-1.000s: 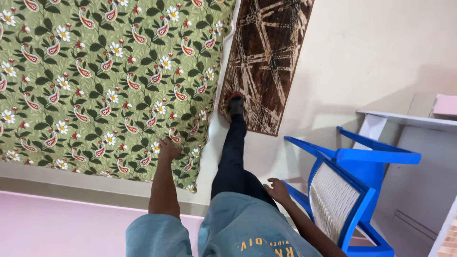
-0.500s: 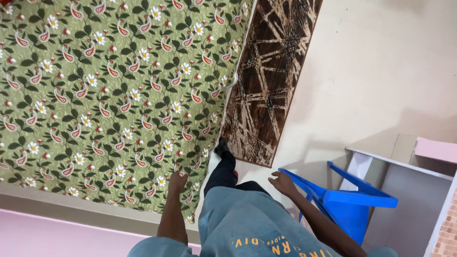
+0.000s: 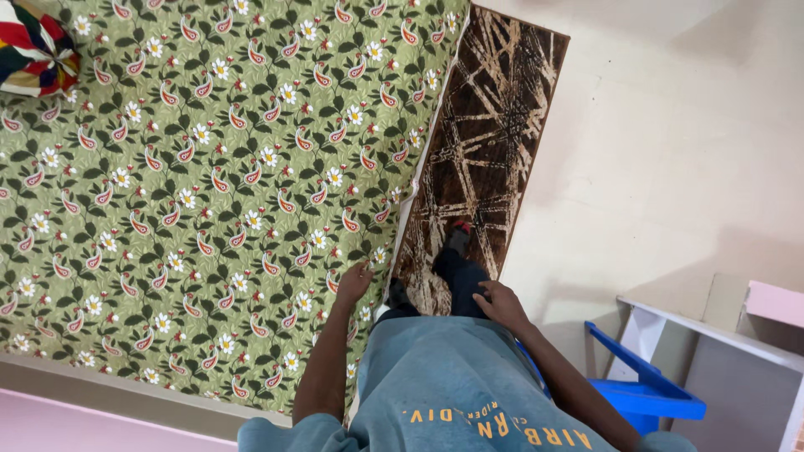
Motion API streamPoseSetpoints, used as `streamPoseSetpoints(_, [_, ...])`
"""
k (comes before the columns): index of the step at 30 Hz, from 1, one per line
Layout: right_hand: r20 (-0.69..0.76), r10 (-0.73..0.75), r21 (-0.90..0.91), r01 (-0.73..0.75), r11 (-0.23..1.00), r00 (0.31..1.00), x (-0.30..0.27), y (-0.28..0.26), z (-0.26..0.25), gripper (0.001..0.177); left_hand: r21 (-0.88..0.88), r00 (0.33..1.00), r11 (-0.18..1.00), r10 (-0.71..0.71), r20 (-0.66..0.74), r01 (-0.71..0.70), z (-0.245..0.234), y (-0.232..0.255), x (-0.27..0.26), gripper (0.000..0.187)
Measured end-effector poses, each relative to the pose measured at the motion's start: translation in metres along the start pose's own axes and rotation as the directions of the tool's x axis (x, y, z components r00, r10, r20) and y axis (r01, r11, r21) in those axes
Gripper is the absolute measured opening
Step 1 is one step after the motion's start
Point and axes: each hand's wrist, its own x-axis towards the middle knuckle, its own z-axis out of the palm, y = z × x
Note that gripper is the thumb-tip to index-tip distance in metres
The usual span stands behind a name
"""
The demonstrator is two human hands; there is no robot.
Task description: The person spreads a patterned bedsheet over a mattress and smooths it out by hand before positioning a pillow.
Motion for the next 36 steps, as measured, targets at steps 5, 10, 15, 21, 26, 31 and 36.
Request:
streamPoseSetpoints(5, [0.006, -0.085, -0.058, 0.085, 0.995, 0.996, 0.062, 0.017, -0.062, 0.047, 0.01, 0.996, 0.997, -0.08, 0.026, 0.08, 0.018, 0.026, 0.047, 0.058])
streamPoseSetpoints(10, [0.045, -0.076, -0.126, 0.081, 0.989, 0.996, 0.132, 0.043, -0.144, 0.038, 0.067, 0.978, 0.976, -0.209, -0.001, 0.208, 0.04, 0.045, 0.074, 0.057])
streamPoseSetpoints(15, [0.106, -0.211, -0.22, 0.23, 0.948, 0.972, 0.205, 0.056, -0.214, 0.048, 0.006, 0.974, 0.977, -0.212, -0.085, 0.213, 0.063, 0.1, 0.103, 0.057])
streamPoseSetpoints(21, [0.13, -0.193, -0.2, 0.217, 0.956, 0.973, 0.3, 0.028, -0.288, 0.05, -0.04, 0.982, 0.986, -0.166, -0.09, 0.163, 0.076, 0.162, 0.15, 0.052])
streamPoseSetpoints(26, [0.122, -0.184, -0.222, 0.207, 0.953, 0.975, 0.368, 0.014, -0.328, 0.053, -0.001, 0.993, 0.996, -0.089, -0.077, 0.089, 0.078, 0.188, 0.221, 0.048])
streamPoseSetpoints(31, [0.121, -0.113, -0.213, 0.137, 0.967, 0.986, 0.43, 0.002, -0.371, 0.054, -0.065, 0.983, 0.987, -0.156, -0.099, 0.15, 0.048, 0.245, 0.31, 0.047])
streamPoseSetpoints(36, [0.032, -0.046, -0.141, 0.05, 0.989, 0.998, 0.472, 0.01, -0.427, 0.051, 0.128, 0.998, 0.992, -0.008, -0.07, 0.017, 0.006, 0.317, 0.402, 0.047])
